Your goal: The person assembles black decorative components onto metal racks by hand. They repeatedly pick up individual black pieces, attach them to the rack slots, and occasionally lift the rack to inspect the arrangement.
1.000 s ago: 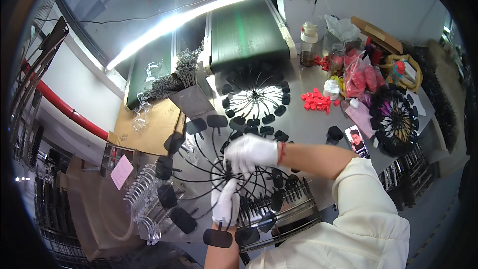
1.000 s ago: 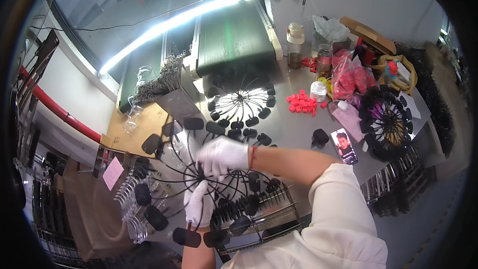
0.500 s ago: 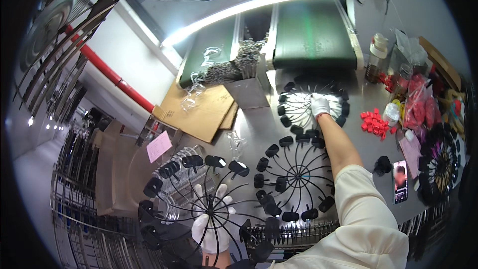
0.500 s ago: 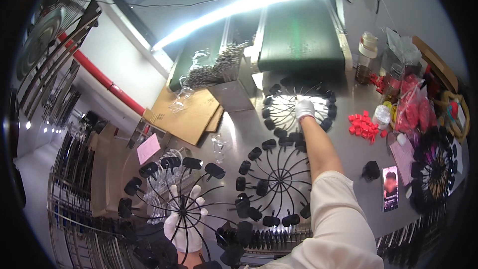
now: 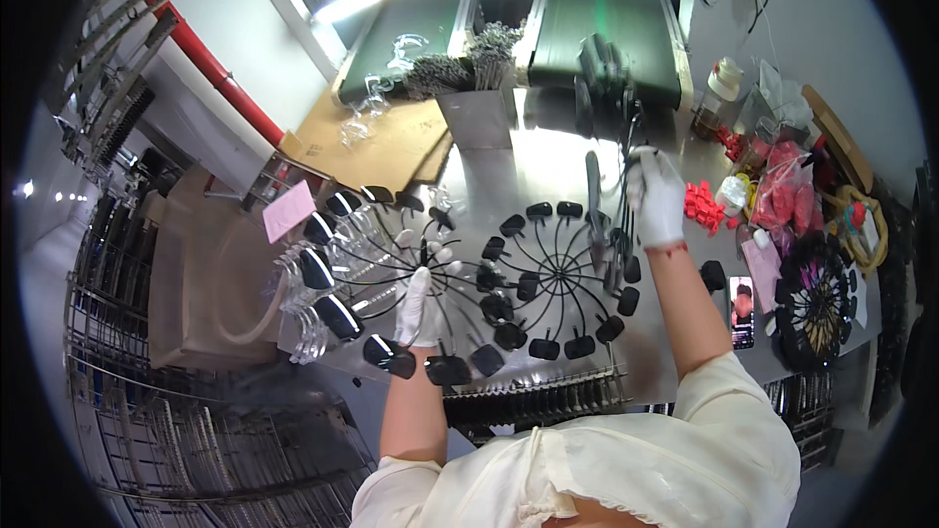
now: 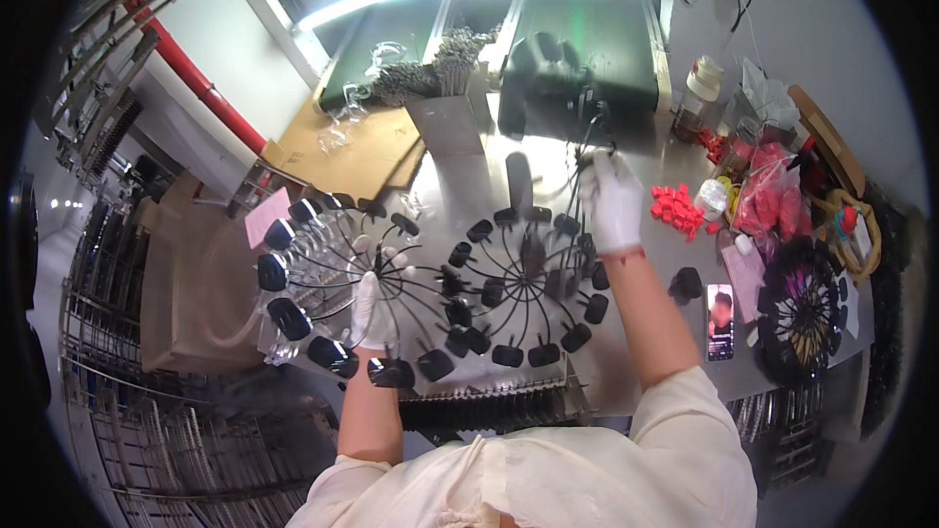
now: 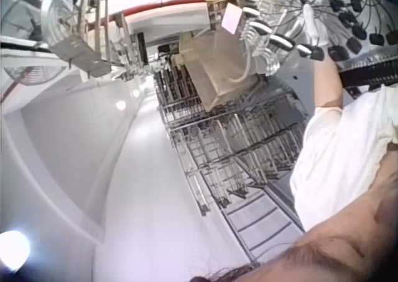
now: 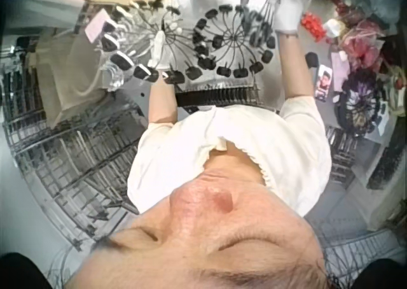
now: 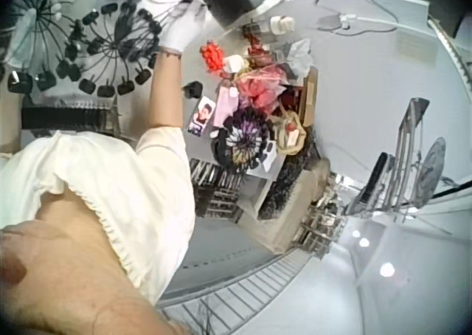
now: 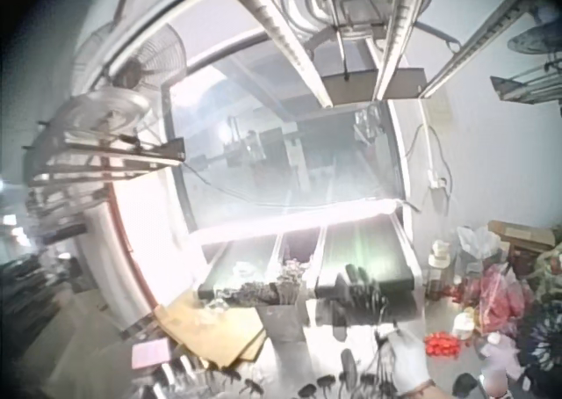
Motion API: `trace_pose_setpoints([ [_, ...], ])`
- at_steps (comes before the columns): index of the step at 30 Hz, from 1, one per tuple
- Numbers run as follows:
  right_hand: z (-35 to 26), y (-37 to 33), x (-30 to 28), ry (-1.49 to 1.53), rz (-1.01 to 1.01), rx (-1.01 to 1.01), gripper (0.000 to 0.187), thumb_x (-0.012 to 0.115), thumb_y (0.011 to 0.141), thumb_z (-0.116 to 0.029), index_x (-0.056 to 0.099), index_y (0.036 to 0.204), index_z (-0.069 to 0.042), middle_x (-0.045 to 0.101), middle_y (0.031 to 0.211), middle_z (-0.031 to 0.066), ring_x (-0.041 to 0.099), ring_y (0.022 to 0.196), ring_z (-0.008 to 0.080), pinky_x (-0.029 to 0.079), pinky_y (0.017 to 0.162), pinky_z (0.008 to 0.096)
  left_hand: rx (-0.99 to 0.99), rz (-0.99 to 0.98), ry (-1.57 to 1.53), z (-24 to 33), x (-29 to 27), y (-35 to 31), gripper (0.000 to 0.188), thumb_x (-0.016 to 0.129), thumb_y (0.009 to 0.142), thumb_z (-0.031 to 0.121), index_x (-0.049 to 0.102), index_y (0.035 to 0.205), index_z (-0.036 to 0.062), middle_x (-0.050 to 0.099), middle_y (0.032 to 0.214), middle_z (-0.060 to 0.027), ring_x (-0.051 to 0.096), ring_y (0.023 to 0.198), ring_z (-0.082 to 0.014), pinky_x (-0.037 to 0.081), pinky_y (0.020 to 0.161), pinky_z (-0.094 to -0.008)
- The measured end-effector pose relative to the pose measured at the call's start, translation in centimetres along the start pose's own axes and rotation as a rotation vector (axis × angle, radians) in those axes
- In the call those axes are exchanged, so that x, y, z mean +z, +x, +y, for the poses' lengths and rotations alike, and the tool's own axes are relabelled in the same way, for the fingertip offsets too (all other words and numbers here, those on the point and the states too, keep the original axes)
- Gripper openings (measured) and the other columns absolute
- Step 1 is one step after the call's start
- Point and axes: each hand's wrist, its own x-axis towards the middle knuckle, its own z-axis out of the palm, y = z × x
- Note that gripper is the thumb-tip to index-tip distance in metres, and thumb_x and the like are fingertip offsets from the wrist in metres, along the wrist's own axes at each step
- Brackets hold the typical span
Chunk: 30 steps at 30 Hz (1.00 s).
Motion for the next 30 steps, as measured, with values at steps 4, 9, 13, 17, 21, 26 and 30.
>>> trace_pose_setpoints([
  [4,-4.5,-8.7,4.6,-0.065,-0.260,0.154,0.020,0.060,0.105,-0.022,0.070,0.102,-0.005,0.063,0.070,-0.0013,0.052,0.051,0.0040,0.038,0.044,0.0185,0.054,-0.119,0.211,-0.7,3.1,1.8,0.093,0.088,0.081,0.040,0.035,0.153,0.0121,0.058,0.130,-0.0126,0.063,0.120,-0.0282,0.058,0.100,-0.0459],
  [9,-3.3,-13.7,8.9,-0.082,-0.383,0.293,0.018,0.054,0.109,-0.017,0.067,0.107,-0.005,0.064,0.072,-0.0010,0.054,0.053,0.0032,0.042,0.045,0.0170,-0.088,-0.174,0.076,-1.6,5.7,0.9,0.097,0.097,0.066,0.024,0.044,0.146,0.0066,0.058,0.130,-0.0062,0.060,0.119,-0.0204,0.054,0.098,-0.0362],
  [13,-1.4,-14.9,10.2,-0.085,-0.496,0.325,0.021,0.053,0.110,-0.019,0.066,0.107,-0.004,0.063,0.074,-0.0005,0.056,0.056,0.0027,0.042,0.048,0.0165,-0.178,-0.303,0.192,-0.7,4.5,-0.3,0.094,0.096,0.069,0.025,0.043,0.144,0.0034,0.062,0.117,-0.0071,0.063,0.103,-0.0200,0.054,0.089,-0.0349],
  [17,-0.4,-14.1,11.1,-0.136,-0.584,0.340,0.022,0.053,0.109,-0.020,0.066,0.107,-0.003,0.063,0.074,0.0005,0.057,0.057,0.0044,0.043,0.048,0.0185,-0.322,-0.400,0.157,0.8,5.3,-0.4,0.063,0.082,0.083,0.027,0.047,0.129,0.0035,0.053,0.096,-0.0050,0.058,0.086,-0.0211,0.051,0.080,-0.0372],
  [21,-1.0,-11.2,10.9,-0.152,-0.890,0.490,0.022,0.056,0.108,-0.020,0.068,0.113,-0.002,0.071,0.083,0.0033,0.063,0.060,0.0061,0.049,0.051,0.0195,-0.345,-0.416,0.025,0.9,4.9,-0.3,0.065,0.082,0.081,0.019,0.049,0.133,-0.0025,0.061,0.101,-0.0098,0.064,0.087,-0.0235,0.058,0.077,-0.0401],
  [26,2.7,-5.6,3.2,-0.615,-0.606,0.307,0.045,0.075,0.092,-0.027,0.064,0.126,0.000,0.073,0.101,0.0084,0.068,0.081,0.0141,0.057,0.073,0.0292,-0.134,-0.245,0.045,1.8,2.9,0.2,0.073,0.072,0.084,0.016,0.042,0.149,0.0009,0.059,0.129,-0.0166,0.061,0.106,-0.0258,0.053,0.087,-0.0381],
  [30,11.5,-5.5,-2.9,-1.042,-0.651,0.256,0.075,0.083,0.081,-0.043,0.056,0.140,-0.004,0.066,0.128,0.0211,0.066,0.117,0.0331,0.051,0.102,0.0379,-0.196,-0.207,-0.074,1.0,4.0,1.0,0.071,0.068,0.087,0.013,0.041,0.152,0.0036,0.059,0.130,-0.0161,0.061,0.108,-0.0284,0.054,0.088,-0.0396],
])
